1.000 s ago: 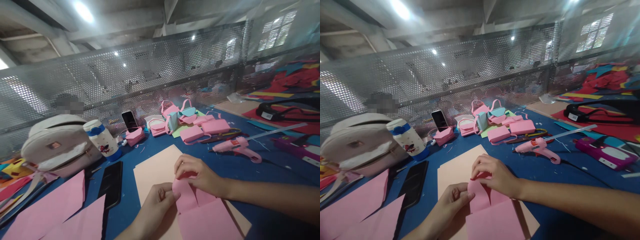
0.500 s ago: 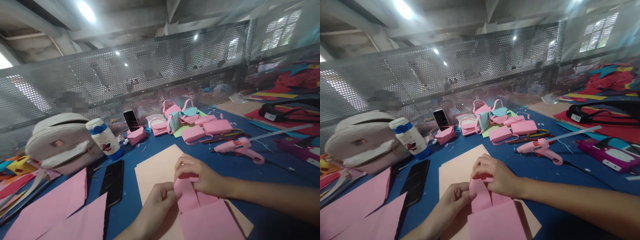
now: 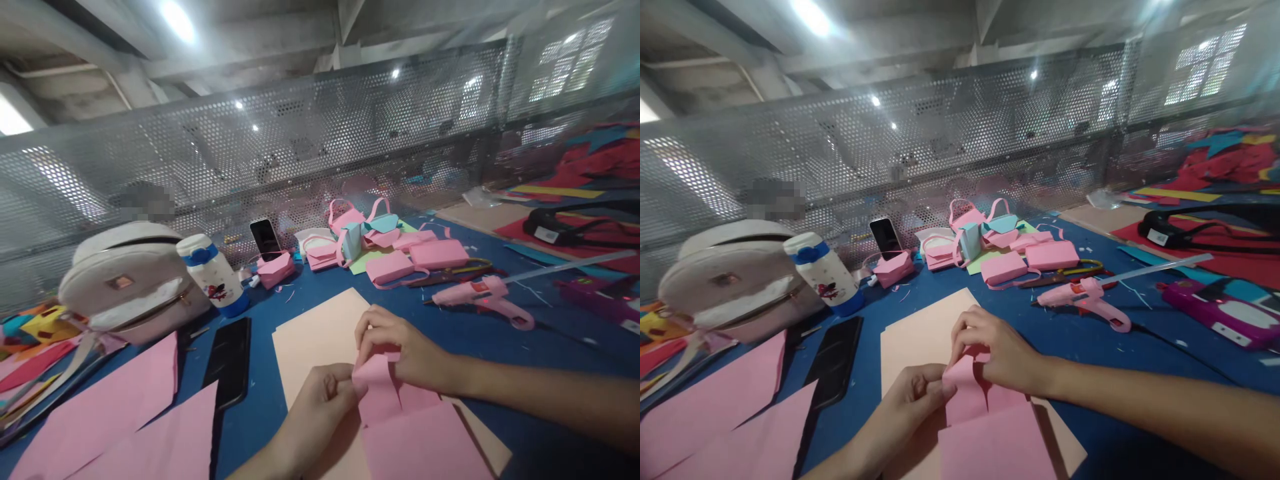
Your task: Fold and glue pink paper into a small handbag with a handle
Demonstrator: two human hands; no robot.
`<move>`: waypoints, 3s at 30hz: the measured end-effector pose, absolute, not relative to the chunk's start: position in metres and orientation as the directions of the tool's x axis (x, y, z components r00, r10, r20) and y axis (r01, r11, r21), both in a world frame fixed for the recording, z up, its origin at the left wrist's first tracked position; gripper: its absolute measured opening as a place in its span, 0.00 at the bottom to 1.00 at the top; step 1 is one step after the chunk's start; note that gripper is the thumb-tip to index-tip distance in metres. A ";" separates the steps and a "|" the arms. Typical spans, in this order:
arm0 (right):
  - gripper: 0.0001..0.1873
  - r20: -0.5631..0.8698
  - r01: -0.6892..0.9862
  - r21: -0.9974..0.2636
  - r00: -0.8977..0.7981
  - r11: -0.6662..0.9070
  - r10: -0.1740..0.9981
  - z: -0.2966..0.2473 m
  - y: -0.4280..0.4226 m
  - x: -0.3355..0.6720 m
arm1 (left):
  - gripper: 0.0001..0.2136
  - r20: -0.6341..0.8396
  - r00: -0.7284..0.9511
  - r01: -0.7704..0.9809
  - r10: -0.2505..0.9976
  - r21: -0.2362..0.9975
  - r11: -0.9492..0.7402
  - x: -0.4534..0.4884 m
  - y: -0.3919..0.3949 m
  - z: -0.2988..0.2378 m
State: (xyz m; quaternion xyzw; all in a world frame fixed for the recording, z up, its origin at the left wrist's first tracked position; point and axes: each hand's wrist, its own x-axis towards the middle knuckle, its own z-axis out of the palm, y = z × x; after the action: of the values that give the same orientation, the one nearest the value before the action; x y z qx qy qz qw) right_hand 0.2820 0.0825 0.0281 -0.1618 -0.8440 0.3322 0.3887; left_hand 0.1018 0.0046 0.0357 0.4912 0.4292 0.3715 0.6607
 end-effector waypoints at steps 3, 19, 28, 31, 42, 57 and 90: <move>0.21 0.534 0.032 -0.681 -0.661 0.731 0.527 0.028 0.084 0.283 | 0.22 -0.207 0.331 -0.056 0.921 0.970 0.238 0.102 0.005 0.037; 0.19 0.495 0.011 -0.736 -0.673 0.677 0.550 0.038 0.085 0.288 | 0.25 -0.184 0.268 -0.211 0.946 0.946 0.244 0.109 0.001 0.038; 0.09 0.393 0.112 -0.818 -0.608 0.565 0.690 0.034 0.077 0.282 | 0.22 -0.167 0.270 0.026 0.948 0.986 0.166 0.104 -0.002 0.038; 0.05 0.379 0.084 -0.826 -0.648 0.557 0.661 0.035 0.077 0.282 | 0.23 -0.162 0.267 0.083 0.950 0.986 0.145 0.102 -0.004 0.034; 0.10 0.339 0.013 -0.889 -0.652 0.457 0.678 0.037 0.074 0.279 | 0.22 -0.132 0.254 0.061 0.958 0.991 0.120 0.105 -0.004 0.038; 0.12 0.349 -0.079 -0.924 -0.575 0.375 0.740 0.036 0.076 0.284 | 0.22 -0.134 0.234 -0.111 0.963 0.980 0.164 0.095 0.005 0.034; 0.12 0.598 -0.032 -0.642 -0.647 0.766 0.474 0.026 0.072 0.286 | 0.08 0.076 -0.054 0.102 0.996 0.992 -0.070 0.088 0.000 0.040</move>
State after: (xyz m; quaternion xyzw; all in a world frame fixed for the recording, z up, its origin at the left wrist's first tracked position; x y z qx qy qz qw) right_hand 0.2859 0.0722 0.0261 -0.1298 -0.8505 0.3164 0.3997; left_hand 0.0876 -0.0001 0.0396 0.5278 0.5201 0.5064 0.4409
